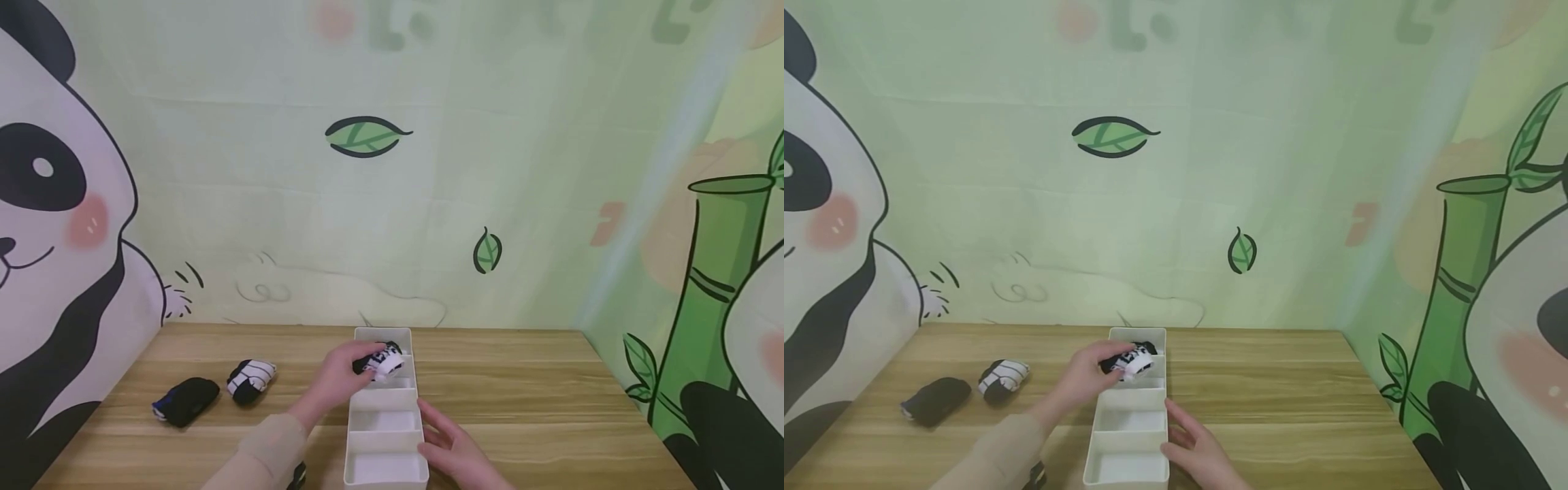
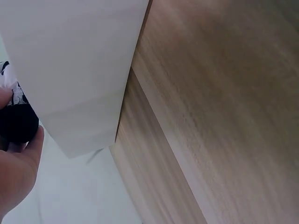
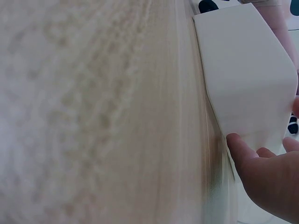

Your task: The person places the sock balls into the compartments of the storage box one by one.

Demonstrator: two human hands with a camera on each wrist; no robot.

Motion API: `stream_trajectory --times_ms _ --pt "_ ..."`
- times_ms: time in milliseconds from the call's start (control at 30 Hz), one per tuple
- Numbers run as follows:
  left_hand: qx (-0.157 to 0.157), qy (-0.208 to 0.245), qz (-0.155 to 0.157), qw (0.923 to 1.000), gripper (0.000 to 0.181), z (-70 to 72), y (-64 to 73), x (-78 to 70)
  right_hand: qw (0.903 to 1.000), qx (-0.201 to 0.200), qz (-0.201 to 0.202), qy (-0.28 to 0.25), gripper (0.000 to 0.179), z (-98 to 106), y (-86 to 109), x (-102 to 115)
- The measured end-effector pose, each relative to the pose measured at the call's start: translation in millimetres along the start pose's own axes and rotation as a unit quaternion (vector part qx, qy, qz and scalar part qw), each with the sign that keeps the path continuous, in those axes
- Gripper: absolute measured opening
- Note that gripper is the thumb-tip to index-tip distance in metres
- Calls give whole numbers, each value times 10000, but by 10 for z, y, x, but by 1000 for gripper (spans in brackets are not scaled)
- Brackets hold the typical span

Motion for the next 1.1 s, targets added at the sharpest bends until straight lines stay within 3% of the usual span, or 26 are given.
stream_trajectory --times_ms 367,767,933,1100 --pt "394 -232 -101 9989 44 -53 -71 50 9999 -77 -135 56 73 -4 -12 11" --pt "648 -643 -523 9944 43 -96 -117 114 9989 -213 -400 131 73 -10 -25 27" --pt "745 -1071 -866 9877 43 -132 -112 109 9996 -124 -259 85 73 -8 -20 15" --pt "833 -980 -761 9888 43 -140 -91 83 9999 -35 -94 15 73 0 -15 0"
Point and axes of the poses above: each hand's wrist, its own y-axis away from the middle knuckle, its own z-axis out of the back of the hand, x = y × z, the point moved 1 cm from there along -y, towards the middle knuckle, and after that the axes turned 11 degrees about z, right-handed, at the moved point
